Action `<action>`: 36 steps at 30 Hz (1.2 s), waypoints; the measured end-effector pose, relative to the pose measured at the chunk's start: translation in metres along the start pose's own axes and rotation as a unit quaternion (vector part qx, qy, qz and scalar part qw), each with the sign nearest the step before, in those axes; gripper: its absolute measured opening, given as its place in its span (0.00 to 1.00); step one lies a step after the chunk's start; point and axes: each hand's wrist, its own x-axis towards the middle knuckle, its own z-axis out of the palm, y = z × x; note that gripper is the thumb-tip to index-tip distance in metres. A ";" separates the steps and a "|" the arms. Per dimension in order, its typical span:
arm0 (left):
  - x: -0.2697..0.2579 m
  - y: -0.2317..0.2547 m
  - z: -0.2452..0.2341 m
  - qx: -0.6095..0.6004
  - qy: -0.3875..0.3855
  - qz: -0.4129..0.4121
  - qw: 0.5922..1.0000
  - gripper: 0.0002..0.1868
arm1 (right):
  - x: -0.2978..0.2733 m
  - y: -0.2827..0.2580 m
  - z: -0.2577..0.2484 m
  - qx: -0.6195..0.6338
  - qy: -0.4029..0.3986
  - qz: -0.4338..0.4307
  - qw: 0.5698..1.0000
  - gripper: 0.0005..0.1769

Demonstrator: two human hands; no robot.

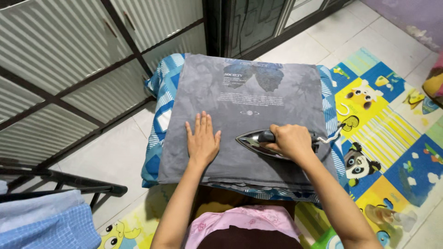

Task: The person irons a gray t-shirt on a small ironing board. They smooth the fabric with one hand while moving the iron with the other, then flip the shirt to iron the other side and fold it.

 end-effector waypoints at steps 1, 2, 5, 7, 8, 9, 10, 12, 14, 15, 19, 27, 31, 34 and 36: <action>0.001 0.001 -0.003 -0.012 -0.006 -0.003 1.000 0.40 | -0.002 0.003 0.000 0.003 -0.002 0.026 1.000 0.29; 0.001 0.002 -0.006 -0.024 -0.013 -0.006 1.000 0.42 | -0.002 0.009 0.000 0.006 -0.005 0.052 0.999 0.29; 0.002 0.006 -0.014 -0.030 -0.034 -0.017 0.999 0.46 | -0.006 0.044 -0.001 0.007 0.024 0.141 0.990 0.31; 0.003 0.010 -0.017 -0.013 -0.051 -0.025 0.998 0.47 | -0.010 0.071 -0.001 0.001 0.045 0.218 0.975 0.34; 0.005 0.013 -0.017 0.002 -0.061 -0.030 0.998 0.47 | -0.011 0.082 -0.001 -0.002 0.051 0.265 0.963 0.36; 0.007 0.015 -0.017 0.018 -0.070 -0.034 0.997 0.47 | -0.012 0.089 0.001 -0.004 0.056 0.311 0.949 0.38; 0.009 0.021 -0.016 0.071 -0.069 -0.011 0.995 0.45 | -0.012 0.092 0.003 -0.005 0.055 0.302 0.952 0.38; 0.015 0.041 -0.008 0.177 -0.061 0.037 0.982 0.41 | -0.011 0.097 0.005 -0.005 0.054 0.286 0.957 0.38; 0.024 0.070 0.003 0.089 -0.056 0.078 0.991 0.41 | -0.012 0.094 0.005 -0.011 0.019 0.206 0.978 0.37; 0.029 0.086 0.009 0.025 -0.055 0.094 0.994 0.42 | -0.010 0.092 0.004 -0.014 0.003 0.164 0.986 0.37; 0.048 0.132 0.024 -0.065 -0.090 0.126 0.986 0.52 | 0.003 0.079 0.006 0.003 0.047 0.180 0.983 0.35; 0.047 0.136 0.030 -0.042 -0.123 0.122 0.984 0.56 | 0.095 0.105 0.031 0.011 0.174 0.306 0.936 0.29; 0.049 0.138 0.028 -0.033 -0.134 0.119 0.983 0.56 | 0.151 0.135 0.037 0.023 0.183 0.351 0.918 0.31; 0.052 0.138 0.021 -0.033 -0.169 0.111 0.979 0.56 | 0.166 0.156 0.037 0.035 0.154 0.368 0.916 0.31; 0.056 0.140 0.017 -0.033 -0.183 0.111 0.976 0.56 | 0.166 0.165 0.035 0.041 0.133 0.383 0.913 0.31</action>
